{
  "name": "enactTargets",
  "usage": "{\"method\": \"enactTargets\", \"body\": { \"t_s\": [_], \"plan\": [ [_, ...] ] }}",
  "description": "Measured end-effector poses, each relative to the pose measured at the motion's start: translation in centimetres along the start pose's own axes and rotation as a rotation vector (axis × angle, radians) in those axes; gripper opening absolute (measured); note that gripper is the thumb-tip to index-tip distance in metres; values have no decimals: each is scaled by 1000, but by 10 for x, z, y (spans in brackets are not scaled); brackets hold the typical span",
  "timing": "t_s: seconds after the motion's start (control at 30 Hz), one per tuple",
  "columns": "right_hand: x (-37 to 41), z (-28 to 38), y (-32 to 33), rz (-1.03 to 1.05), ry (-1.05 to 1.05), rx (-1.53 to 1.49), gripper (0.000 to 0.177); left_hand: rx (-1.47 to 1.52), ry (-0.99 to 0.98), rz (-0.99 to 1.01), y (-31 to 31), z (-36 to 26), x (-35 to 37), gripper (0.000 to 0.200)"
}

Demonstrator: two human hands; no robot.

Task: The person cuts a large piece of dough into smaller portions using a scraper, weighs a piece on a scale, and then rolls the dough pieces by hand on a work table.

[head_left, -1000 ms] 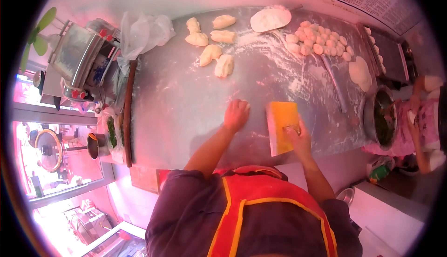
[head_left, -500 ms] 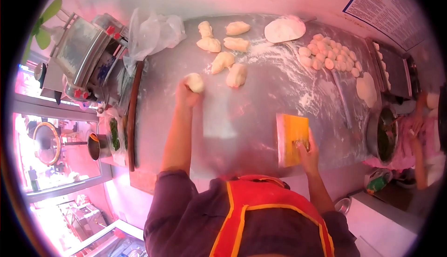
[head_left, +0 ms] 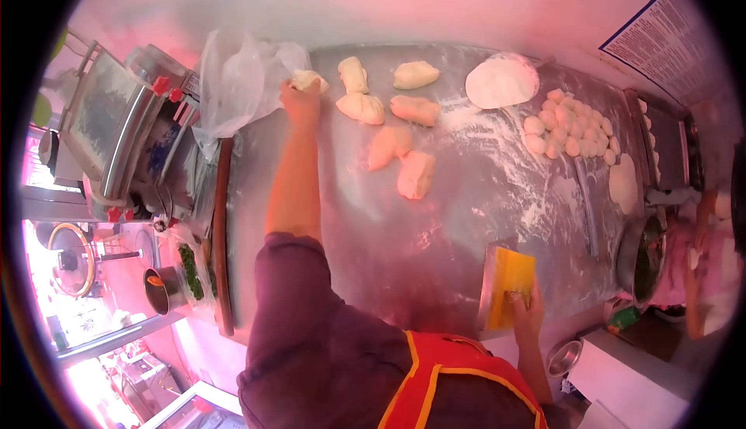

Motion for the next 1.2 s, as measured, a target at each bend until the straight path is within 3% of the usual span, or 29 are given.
{"method": "enactTargets", "body": {
  "t_s": [0.1, 0.17, 0.27, 0.37, 0.47, 0.57, 0.67, 0.77, 0.87, 0.97, 1.07, 1.17, 1.2],
  "plan": [
    [-3, 5, -6, -5, 14, 89, 57, -118, -76, 28, -30, 28, -18, 51],
    [-5, 10, -8, 4, -20, 94, 58, -380, -73, 179, -36, 21, -20, 47],
    [-7, 16, -9, 0, -64, 64, 58, -802, -89, 128, -18, -10, -12, 42],
    [-9, 8, -11, 2, -48, 56, 57, -521, -227, 71, -7, 25, -47, 40],
    [-10, -7, -9, 36, -1, 84, 57, -459, -516, -199, 17, 54, -55, 36],
    [-12, -7, -12, 36, -48, 47, 57, -988, -383, -54, 35, 114, -108, 28],
    [-16, 0, -15, 3, -109, -11, 56, -972, -749, -184, 43, 123, -102, 34],
    [-19, 1, -17, -8, -113, 26, 56, -972, -745, -52, 45, 119, -99, 35],
    [-23, 7, -22, 13, -80, 69, 55, -766, -610, 3, 39, 101, -93, 30],
    [-27, 20, -28, 41, -36, 98, 55, -990, -435, 196, 34, 90, -104, 33],
    [-28, 24, -28, 36, -18, 102, 55, -885, -332, 295, 34, 100, -115, 34],
    [-27, 23, -27, 2, 18, 124, 51, -869, -533, 174, 42, 92, -92, 31],
    [-25, 23, -26, -12, 34, 137, 49, -861, -512, 157, 47, 84, -78, 31]
  ]
}}
Point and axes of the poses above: each hand's wrist, its own x-axis away from the middle knuckle, its own y-axis out of the back of the hand, z = x × y, the point moved 1 cm from there along -x, towards the middle knuckle, and after that the axes turned 9 degrees about y, right-handed, at the moved point
